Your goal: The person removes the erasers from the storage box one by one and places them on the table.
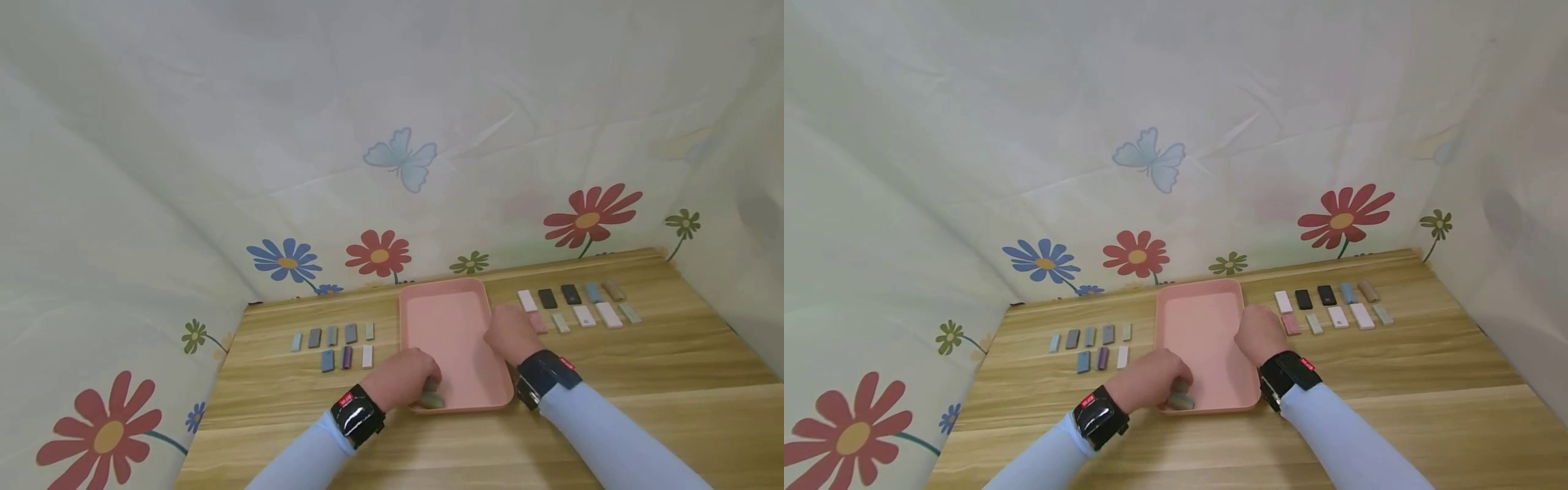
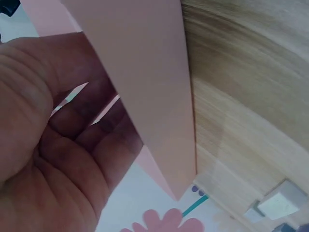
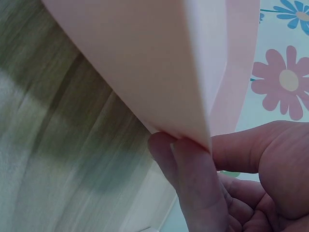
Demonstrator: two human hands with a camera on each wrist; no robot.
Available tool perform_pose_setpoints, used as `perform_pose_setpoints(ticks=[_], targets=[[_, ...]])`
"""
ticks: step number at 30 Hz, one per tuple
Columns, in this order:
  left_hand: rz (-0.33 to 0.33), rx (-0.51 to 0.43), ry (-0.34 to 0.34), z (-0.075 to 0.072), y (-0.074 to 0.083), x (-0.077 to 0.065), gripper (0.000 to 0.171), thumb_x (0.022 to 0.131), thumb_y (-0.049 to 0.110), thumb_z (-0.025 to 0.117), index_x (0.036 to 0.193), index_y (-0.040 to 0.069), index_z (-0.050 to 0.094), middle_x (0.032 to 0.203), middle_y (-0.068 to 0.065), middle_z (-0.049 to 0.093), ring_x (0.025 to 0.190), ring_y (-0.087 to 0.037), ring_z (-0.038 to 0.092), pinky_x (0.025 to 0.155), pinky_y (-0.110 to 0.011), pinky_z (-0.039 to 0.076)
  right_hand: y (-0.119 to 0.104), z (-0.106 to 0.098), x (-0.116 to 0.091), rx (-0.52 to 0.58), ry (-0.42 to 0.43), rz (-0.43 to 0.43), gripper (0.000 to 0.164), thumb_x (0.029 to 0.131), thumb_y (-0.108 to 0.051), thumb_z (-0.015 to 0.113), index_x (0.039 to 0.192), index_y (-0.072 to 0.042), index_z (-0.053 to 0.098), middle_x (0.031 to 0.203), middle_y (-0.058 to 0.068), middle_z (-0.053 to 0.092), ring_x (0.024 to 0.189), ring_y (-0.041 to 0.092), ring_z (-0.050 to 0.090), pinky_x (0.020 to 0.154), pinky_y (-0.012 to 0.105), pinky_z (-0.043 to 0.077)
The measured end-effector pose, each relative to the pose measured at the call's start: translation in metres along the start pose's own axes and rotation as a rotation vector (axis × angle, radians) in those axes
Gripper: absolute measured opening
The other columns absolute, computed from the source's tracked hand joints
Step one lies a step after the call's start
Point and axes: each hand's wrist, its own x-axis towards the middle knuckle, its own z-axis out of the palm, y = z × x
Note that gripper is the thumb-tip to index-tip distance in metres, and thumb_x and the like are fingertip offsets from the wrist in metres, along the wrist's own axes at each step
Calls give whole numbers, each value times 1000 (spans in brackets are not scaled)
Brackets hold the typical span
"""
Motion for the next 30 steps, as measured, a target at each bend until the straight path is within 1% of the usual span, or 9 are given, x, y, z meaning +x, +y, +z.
perform_pose_setpoints(ticks=[4,6,8,11,15,18,22,26,30], targets=[[-17,-98,4,1,-4,-1,37,73,2,74,100,27,72,89,16,66,77,0,55,79,-22,50,0,1,0,-38,7,-20,8,73,-6,60,68,-1,61,65,8,59,56,22,52,48,31,38],[-34,-162,29,0,-7,-3,38,76,4,73,106,28,71,95,17,67,85,2,57,84,-23,50,0,1,-1,-39,5,-23,8,73,-6,60,68,-1,61,65,9,60,56,23,52,49,32,38],[-47,-208,73,-3,-11,-6,33,81,10,71,109,27,70,99,17,67,90,3,59,86,-23,50,-1,1,-1,-33,3,-22,8,73,-6,60,68,-1,61,66,8,60,56,23,52,49,32,38],[-66,-239,165,-12,-19,-13,30,83,16,69,111,26,69,101,17,67,93,2,60,85,-24,51,0,1,0,-28,4,-27,7,73,-6,60,68,-1,61,65,8,60,56,22,52,48,31,38],[-123,-258,276,-27,-34,-27,32,85,18,68,114,29,67,105,14,67,95,-2,61,85,-25,52,0,1,0,-25,4,-31,6,73,-5,60,69,-1,61,66,8,60,56,22,52,48,31,37],[-161,-246,394,-35,-50,-40,33,85,17,68,116,29,65,107,12,67,96,-3,62,84,-25,52,-2,-1,-1,-18,6,-25,6,73,-5,60,70,0,61,67,8,61,57,22,53,49,31,38],[-225,-251,559,-43,-71,-57,33,83,13,69,114,25,66,105,10,68,94,-5,63,81,-27,53,-3,-2,-1,-17,14,-25,5,72,-5,60,70,0,61,67,9,61,57,22,53,49,32,39],[-317,-319,651,-48,-89,-74,35,82,10,69,114,22,67,106,7,68,95,-9,63,81,-32,54,-2,-1,-1,-18,17,-24,4,71,-5,61,69,-1,61,67,9,61,57,23,53,49,32,38],[-403,-415,733,-43,-107,-92,37,81,9,68,117,18,65,108,0,67,96,-16,64,80,-35,54,-2,0,0,-22,14,-12,5,72,-5,60,69,0,61,67,9,61,57,23,53,49,32,38]])
